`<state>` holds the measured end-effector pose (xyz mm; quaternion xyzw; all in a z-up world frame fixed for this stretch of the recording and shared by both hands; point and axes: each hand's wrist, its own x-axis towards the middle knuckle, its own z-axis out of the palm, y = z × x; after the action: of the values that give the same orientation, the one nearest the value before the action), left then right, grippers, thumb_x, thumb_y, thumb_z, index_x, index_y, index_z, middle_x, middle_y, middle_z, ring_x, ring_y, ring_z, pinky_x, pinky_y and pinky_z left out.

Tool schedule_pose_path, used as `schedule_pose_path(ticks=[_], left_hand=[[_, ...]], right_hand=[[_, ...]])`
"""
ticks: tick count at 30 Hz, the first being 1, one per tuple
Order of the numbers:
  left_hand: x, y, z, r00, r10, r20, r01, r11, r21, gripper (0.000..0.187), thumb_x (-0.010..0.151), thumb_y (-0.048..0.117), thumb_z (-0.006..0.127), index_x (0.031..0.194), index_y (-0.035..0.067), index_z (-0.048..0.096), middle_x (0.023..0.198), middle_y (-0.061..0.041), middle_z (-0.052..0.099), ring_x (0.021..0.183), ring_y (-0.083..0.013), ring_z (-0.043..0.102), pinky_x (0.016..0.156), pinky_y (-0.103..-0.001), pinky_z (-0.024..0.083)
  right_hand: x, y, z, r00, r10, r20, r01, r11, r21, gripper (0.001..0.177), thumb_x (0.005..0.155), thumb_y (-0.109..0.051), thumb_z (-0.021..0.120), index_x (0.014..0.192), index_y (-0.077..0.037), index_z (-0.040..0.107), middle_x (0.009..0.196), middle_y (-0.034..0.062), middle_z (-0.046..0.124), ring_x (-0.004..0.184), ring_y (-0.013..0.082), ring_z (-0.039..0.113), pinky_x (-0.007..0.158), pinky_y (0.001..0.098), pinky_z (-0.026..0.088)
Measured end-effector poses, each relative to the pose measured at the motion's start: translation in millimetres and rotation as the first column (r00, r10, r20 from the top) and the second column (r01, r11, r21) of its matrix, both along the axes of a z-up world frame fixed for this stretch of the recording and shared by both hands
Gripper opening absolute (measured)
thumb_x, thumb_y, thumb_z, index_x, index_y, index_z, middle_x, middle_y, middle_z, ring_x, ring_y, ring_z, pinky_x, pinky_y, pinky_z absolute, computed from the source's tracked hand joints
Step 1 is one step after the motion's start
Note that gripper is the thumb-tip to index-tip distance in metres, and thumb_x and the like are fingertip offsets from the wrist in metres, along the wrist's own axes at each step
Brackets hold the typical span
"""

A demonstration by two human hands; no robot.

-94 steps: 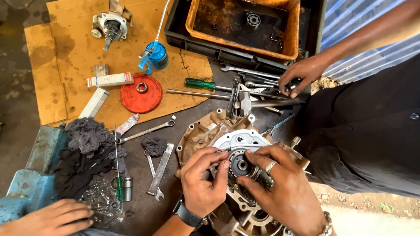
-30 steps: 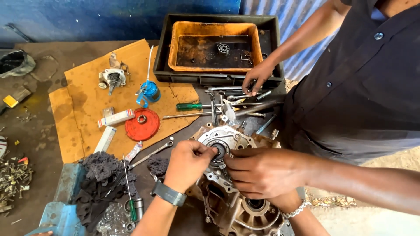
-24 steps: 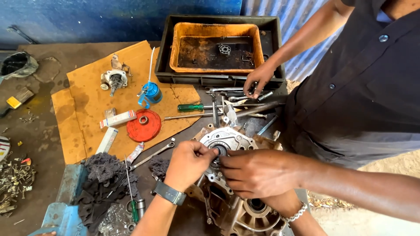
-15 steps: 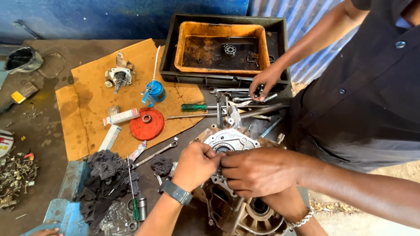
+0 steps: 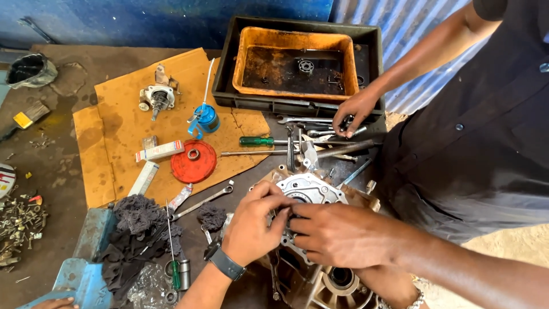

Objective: The recorder is shown assembling or repairing internal gears and components of a small engine or transmission case on a workbench.

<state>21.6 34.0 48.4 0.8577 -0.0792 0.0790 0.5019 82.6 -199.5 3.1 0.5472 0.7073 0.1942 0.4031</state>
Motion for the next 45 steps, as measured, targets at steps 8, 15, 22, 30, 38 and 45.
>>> schedule_pose_path(ticks=[8,15,22,30,38,45], left_hand=[[-1,-6,1,0.997,0.046,0.054,-0.049,0.997,0.054,0.014,0.078,0.003,0.072,0.091,0.006,0.078,0.086,-0.011,0.066,0.084,-0.0311,0.067,0.075,-0.038,0.053],[10,-13,-4,0.972,0.127,-0.195,-0.14,0.989,-0.055,0.004,0.079,0.008,0.075,0.083,0.006,0.076,0.082,-0.009,0.067,0.074,-0.0259,0.069,0.068,-0.036,0.054],[4,-19,-9,0.98,0.186,-0.067,-0.189,0.982,-0.026,0.008,0.078,0.006,0.074,0.086,0.007,0.075,0.084,-0.009,0.064,0.079,-0.027,0.067,0.07,-0.037,0.051],[-2,-12,-10,0.992,0.119,0.037,-0.118,0.993,-0.03,0.011,0.084,0.005,0.069,0.094,0.007,0.075,0.089,-0.01,0.064,0.083,-0.03,0.066,0.072,-0.038,0.051],[3,-8,-21,0.997,0.073,-0.032,-0.077,0.989,-0.13,0.012,0.084,0.004,0.072,0.095,0.007,0.077,0.086,-0.007,0.065,0.074,-0.0214,0.065,0.065,-0.032,0.052],[-2,-10,-34,0.993,0.122,-0.001,-0.117,0.955,-0.273,0.014,0.085,0.0,0.073,0.097,0.006,0.078,0.087,-0.004,0.065,0.073,-0.0138,0.063,0.064,-0.027,0.05]], right_hand=[[-24,-6,-15,-0.439,0.409,0.8,-0.121,0.856,-0.503,0.041,0.092,-0.033,0.056,0.114,0.001,0.06,0.106,0.0075,0.058,0.096,0.0167,0.058,0.09,0.0297,0.05],[-20,-17,-49,0.233,0.219,0.948,-0.162,0.97,-0.184,0.043,0.09,-0.041,0.07,0.107,-0.004,0.057,0.101,0.0053,0.055,0.098,0.0155,0.057,0.092,0.0289,0.051],[-38,-19,-59,-0.149,0.431,0.89,0.017,0.901,-0.434,0.051,0.084,-0.039,0.069,0.109,0.004,0.059,0.098,0.0069,0.055,0.093,0.0158,0.055,0.087,0.0288,0.048],[-43,-13,-24,-0.272,0.854,0.444,0.082,0.48,-0.873,0.059,0.089,-0.053,0.049,0.123,-0.004,0.055,0.115,0.0056,0.058,0.105,0.0165,0.055,0.096,0.0341,0.046],[-23,11,44,0.946,0.303,0.112,-0.27,0.933,-0.239,0.029,0.086,-0.03,0.059,0.1,-0.004,0.06,0.104,0.0044,0.059,0.106,0.0186,0.058,0.098,0.0312,0.048],[-5,33,86,0.755,0.02,-0.655,0.13,0.975,0.18,0.011,0.074,-0.016,0.066,0.072,-0.006,0.064,0.085,0.0034,0.06,0.097,0.0207,0.059,0.096,0.0318,0.049]])
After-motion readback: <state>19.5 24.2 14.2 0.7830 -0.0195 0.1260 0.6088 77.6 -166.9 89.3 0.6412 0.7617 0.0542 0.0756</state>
